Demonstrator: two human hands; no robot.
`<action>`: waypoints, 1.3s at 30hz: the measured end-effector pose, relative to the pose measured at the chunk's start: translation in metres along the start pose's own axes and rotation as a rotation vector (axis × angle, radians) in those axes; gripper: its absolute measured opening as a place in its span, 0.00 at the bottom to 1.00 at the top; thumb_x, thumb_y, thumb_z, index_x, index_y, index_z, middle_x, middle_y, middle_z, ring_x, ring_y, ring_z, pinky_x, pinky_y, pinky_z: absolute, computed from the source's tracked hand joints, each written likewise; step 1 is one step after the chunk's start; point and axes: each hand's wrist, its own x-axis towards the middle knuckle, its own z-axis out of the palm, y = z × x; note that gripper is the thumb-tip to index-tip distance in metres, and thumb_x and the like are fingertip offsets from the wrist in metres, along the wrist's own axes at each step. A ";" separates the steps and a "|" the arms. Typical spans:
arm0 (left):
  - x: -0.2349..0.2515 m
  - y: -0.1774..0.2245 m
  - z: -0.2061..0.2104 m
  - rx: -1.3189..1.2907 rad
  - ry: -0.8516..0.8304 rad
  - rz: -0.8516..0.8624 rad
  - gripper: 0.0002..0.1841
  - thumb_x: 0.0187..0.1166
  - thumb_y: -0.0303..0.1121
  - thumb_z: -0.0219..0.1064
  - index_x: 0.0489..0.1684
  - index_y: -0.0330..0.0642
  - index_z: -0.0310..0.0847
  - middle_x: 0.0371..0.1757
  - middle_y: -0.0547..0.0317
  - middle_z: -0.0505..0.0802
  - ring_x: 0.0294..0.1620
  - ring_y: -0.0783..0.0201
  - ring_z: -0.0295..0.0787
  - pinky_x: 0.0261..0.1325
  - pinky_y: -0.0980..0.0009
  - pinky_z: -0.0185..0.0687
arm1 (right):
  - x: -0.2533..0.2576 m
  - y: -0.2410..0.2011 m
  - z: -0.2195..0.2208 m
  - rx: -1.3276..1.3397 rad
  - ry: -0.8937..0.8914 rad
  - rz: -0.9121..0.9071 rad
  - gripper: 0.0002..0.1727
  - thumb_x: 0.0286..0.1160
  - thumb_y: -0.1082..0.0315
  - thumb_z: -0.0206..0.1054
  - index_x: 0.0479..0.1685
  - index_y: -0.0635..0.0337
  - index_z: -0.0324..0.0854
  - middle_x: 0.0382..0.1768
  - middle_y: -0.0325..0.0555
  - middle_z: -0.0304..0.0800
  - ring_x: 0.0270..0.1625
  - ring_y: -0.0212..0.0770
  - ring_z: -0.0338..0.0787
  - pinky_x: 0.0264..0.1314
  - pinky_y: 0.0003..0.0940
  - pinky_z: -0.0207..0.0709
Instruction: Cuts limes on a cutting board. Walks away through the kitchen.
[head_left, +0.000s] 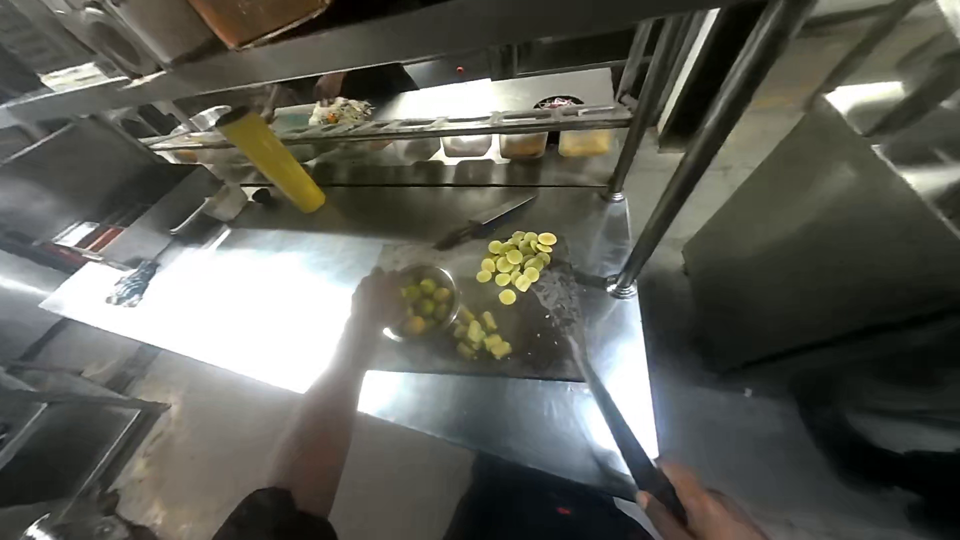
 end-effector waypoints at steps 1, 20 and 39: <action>-0.003 0.004 -0.002 0.002 -0.001 0.002 0.25 0.69 0.45 0.78 0.63 0.43 0.85 0.68 0.38 0.84 0.65 0.37 0.85 0.59 0.38 0.85 | 0.001 -0.007 -0.001 -0.018 -0.020 0.007 0.28 0.84 0.45 0.60 0.67 0.60 0.73 0.35 0.60 0.90 0.37 0.62 0.93 0.42 0.65 0.85; -0.074 0.029 -0.010 -0.866 0.378 0.314 0.20 0.74 0.30 0.78 0.64 0.47 0.83 0.59 0.54 0.92 0.47 0.60 0.95 0.51 0.57 0.96 | 0.035 -0.063 0.006 -0.294 -0.040 -0.011 0.25 0.86 0.54 0.54 0.80 0.48 0.68 0.50 0.56 0.92 0.49 0.61 0.94 0.49 0.62 0.85; -0.108 0.127 0.086 -1.402 -0.056 0.497 0.26 0.71 0.20 0.76 0.69 0.44 0.76 0.63 0.55 0.90 0.53 0.59 0.94 0.55 0.62 0.94 | 0.054 0.022 0.032 1.918 -0.867 -0.208 0.27 0.88 0.44 0.57 0.70 0.55 0.77 0.19 0.35 0.77 0.14 0.31 0.83 0.18 0.25 0.83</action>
